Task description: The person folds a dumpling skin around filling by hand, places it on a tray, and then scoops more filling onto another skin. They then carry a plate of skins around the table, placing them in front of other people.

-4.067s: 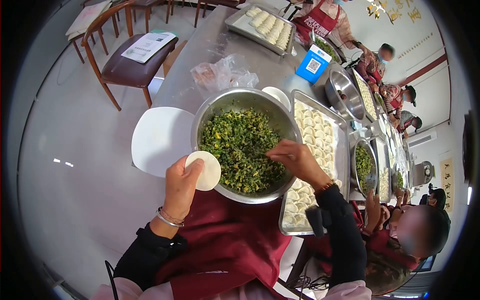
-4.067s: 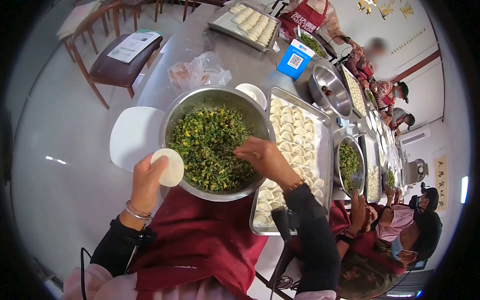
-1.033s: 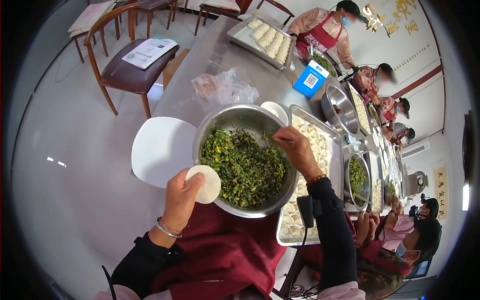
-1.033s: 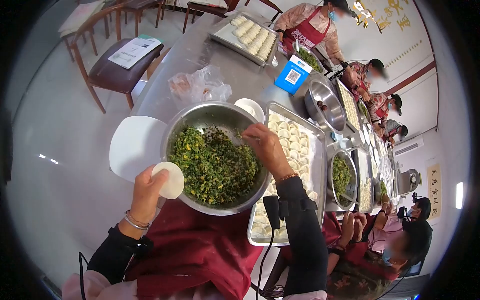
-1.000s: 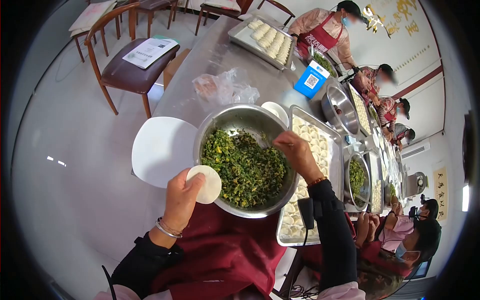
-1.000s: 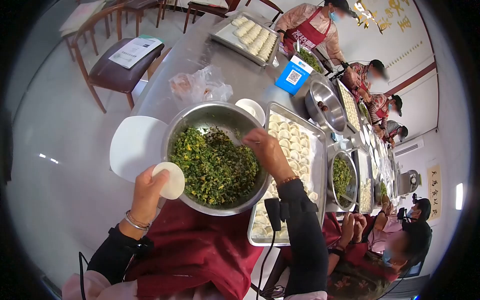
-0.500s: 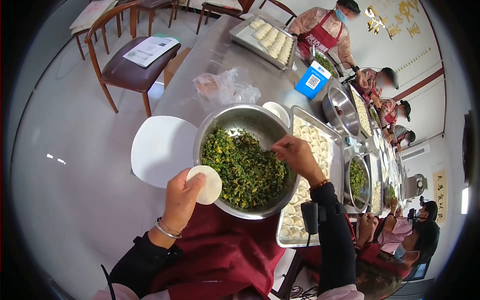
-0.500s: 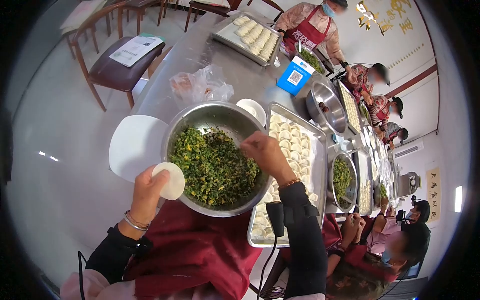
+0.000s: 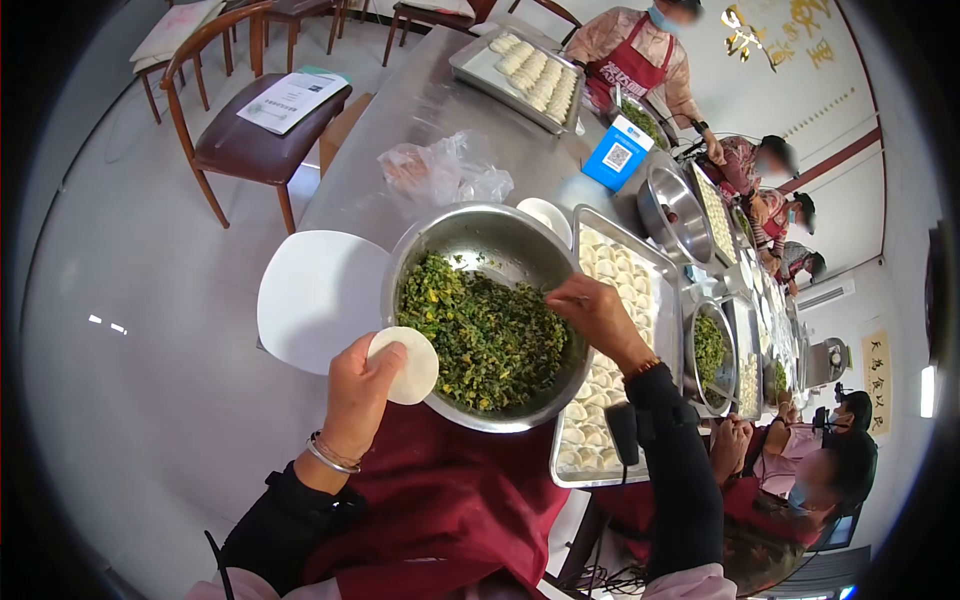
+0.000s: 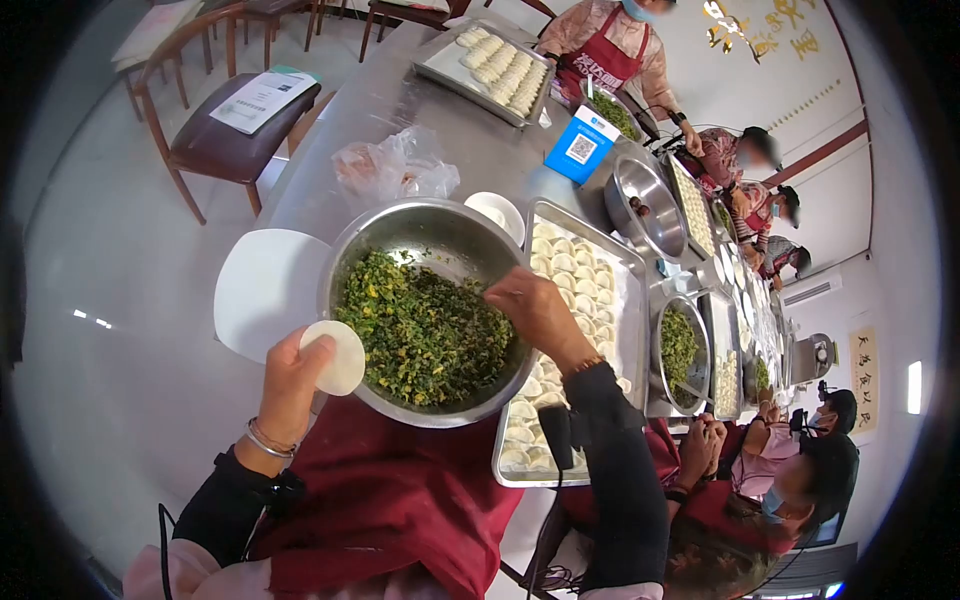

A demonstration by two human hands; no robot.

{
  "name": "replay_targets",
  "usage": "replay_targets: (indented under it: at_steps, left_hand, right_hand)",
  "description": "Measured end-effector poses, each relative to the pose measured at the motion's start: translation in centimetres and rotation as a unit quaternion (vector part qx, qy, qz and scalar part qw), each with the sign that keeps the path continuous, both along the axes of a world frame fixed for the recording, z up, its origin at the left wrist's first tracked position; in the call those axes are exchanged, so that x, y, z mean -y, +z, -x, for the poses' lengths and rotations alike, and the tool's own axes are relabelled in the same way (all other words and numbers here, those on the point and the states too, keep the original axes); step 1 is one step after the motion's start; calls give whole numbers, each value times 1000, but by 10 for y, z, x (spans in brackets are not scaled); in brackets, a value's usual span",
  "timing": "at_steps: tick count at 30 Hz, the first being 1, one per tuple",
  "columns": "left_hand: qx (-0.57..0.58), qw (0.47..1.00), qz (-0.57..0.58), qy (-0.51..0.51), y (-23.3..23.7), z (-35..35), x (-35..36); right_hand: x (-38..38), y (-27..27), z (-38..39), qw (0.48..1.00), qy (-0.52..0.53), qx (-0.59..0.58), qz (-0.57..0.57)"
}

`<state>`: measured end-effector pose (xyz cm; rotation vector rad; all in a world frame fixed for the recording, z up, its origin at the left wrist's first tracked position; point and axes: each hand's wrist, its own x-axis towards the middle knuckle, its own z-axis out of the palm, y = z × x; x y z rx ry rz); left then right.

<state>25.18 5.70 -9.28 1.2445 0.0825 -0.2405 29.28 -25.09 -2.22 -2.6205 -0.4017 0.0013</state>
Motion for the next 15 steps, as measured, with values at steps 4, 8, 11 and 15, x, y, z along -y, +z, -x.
replay_targets:
  at_steps: [4, 8, 11, 15]
  left_hand:
    - [0, 1000, 5, 2, -1, 0, -1]
    - [9, 1000, 4, 4, 1, 0, 1]
    - [27, 999, -17, 5, 1, 0, 1]
    - [18, 999, -33, -2, 2, 0, 1]
  right_hand:
    - [2, 3, 38, 981, -120, -35, -149]
    - [-16, -3, 71, 953, -189, -16, -237]
    - [-21, -16, 84, 925, -240, 10, -294]
    - [-29, -21, 90, 844, -308, -19, -439]
